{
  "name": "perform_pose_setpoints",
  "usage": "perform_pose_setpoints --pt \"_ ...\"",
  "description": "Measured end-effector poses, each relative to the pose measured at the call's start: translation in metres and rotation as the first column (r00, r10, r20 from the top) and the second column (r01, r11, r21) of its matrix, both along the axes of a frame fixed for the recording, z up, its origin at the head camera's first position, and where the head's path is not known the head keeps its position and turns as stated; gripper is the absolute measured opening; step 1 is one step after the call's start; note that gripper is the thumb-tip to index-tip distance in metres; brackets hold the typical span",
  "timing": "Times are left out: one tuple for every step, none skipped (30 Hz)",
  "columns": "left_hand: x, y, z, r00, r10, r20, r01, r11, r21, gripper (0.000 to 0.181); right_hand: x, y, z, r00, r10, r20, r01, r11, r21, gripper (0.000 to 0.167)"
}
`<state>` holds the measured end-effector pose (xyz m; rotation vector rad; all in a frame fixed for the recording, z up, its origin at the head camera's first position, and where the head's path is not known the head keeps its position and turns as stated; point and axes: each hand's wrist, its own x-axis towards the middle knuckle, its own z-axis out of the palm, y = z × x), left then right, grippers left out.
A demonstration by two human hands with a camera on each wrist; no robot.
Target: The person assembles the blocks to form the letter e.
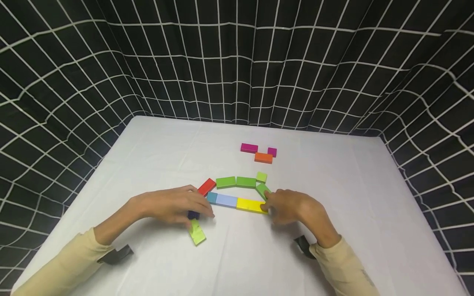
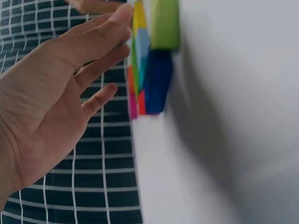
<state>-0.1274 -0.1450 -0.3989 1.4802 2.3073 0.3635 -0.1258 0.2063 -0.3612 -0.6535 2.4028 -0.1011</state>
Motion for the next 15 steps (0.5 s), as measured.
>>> perform_pose_setpoints --pt "-0.004 -0.003 0.001 1.000 0.013 0.009 -0.013 1.000 0.021 0.059 -0.001 0.002 0.001 1.000 0.005 0.001 -0.005 1.000 -0.008 0.053" --pt "-0.009 -0.006 0.001 1.000 0.024 0.016 -0.025 0.999 0.034 0.058 -0.001 0.003 0.001 1.000 0.010 0.001 -0.010 1.000 -0.021 0.052" --pt "-0.014 -0.009 0.000 0.999 0.035 0.028 -0.036 0.998 0.041 0.058 -0.002 0.005 0.002 1.000 0.026 -0.005 -0.026 0.999 -0.036 0.051" --pt "-0.018 -0.012 -0.002 0.998 0.045 0.046 -0.047 0.998 0.040 0.058 -0.002 0.006 0.002 0.999 0.034 -0.010 -0.034 0.998 -0.051 0.051" --pt "-0.023 -0.016 -0.003 0.997 0.052 0.064 -0.055 0.998 0.034 0.058 -0.003 0.007 0.002 0.999 0.046 -0.019 -0.047 0.996 -0.070 0.051" --pt "-0.027 -0.018 -0.005 0.995 0.056 0.087 -0.058 0.998 0.024 0.058 -0.003 0.008 0.002 0.998 0.050 -0.026 -0.052 0.995 -0.091 0.051" --pt "-0.031 -0.020 -0.007 0.992 0.057 0.112 -0.059 0.998 0.015 0.057 -0.004 0.008 0.002 0.998 0.054 -0.033 -0.057 0.993 -0.107 0.052" --pt "-0.034 -0.021 -0.010 0.990 0.055 0.133 -0.056 0.998 0.004 0.057 -0.005 0.009 0.002 0.997 0.059 -0.047 -0.065 0.990 -0.123 0.052" --pt "-0.037 -0.021 -0.012 0.986 0.055 0.160 -0.054 0.999 -0.006 0.056 -0.005 0.011 0.002 0.996 0.061 -0.061 -0.069 0.988 -0.135 0.053" --pt "-0.040 -0.020 -0.013 0.981 0.054 0.185 -0.052 0.998 -0.020 0.056 -0.006 0.013 0.003 0.996 0.055 -0.072 -0.064 0.988 -0.142 0.053" --pt "-0.042 -0.019 -0.014 0.977 0.057 0.207 -0.052 0.998 -0.031 0.055 -0.007 0.015 0.004 0.996 0.047 -0.081 -0.058 0.987 -0.151 0.054" --pt "-0.043 -0.018 -0.015 0.971 0.068 0.229 -0.059 0.997 -0.045 0.055 -0.008 0.017 0.006 0.995 0.036 -0.090 -0.050 0.986 -0.156 0.055" --pt "-0.044 -0.017 -0.016 0.967 0.083 0.242 -0.070 0.996 -0.063 0.055 -0.010 0.019 0.008 0.994 0.035 -0.104 -0.051 0.986 -0.156 0.055" --pt "-0.045 -0.016 -0.016 0.962 0.098 0.255 -0.080 0.994 -0.080 0.055 -0.012 0.021 0.010 0.992 0.037 -0.120 -0.057 0.985 -0.160 0.056" --pt "-0.045 -0.015 -0.015 0.958 0.115 0.263 -0.092 0.991 -0.098 0.055 -0.015 0.023 0.012 0.991 0.034 -0.131 -0.056 0.985 -0.166 0.057"
